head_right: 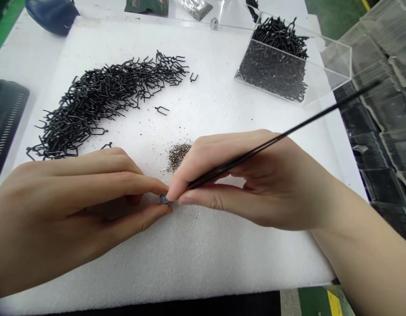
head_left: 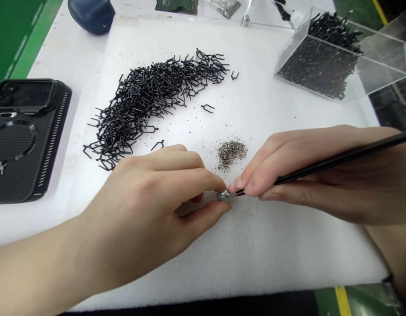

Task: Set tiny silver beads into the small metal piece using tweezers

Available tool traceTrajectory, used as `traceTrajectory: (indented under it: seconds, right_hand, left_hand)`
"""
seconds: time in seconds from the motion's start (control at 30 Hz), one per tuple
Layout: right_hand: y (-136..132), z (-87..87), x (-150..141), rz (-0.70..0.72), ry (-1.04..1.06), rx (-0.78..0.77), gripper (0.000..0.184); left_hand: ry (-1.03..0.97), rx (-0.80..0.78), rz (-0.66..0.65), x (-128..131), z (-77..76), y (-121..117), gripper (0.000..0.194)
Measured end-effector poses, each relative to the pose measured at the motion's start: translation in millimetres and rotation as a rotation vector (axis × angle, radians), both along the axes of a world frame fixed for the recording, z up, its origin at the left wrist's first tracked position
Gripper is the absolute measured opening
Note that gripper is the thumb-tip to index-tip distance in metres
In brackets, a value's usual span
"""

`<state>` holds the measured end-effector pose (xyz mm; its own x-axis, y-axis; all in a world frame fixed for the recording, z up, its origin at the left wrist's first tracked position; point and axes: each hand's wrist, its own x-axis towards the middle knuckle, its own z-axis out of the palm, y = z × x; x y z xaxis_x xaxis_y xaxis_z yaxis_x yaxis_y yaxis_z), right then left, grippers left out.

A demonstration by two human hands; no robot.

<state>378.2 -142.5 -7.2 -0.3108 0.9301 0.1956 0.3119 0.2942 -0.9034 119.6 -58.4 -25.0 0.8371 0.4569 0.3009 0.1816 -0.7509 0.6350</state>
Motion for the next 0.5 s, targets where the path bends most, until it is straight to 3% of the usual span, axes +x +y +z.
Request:
traceTrajectory:
  seconds: [0.5]
  right_hand:
    - [2.9, -1.4, 5.2, 0.042, -0.058, 0.032, 0.004]
  left_hand:
    - [0.049, 0.013, -0.012, 3.1, 4.7, 1.6, 0.016]
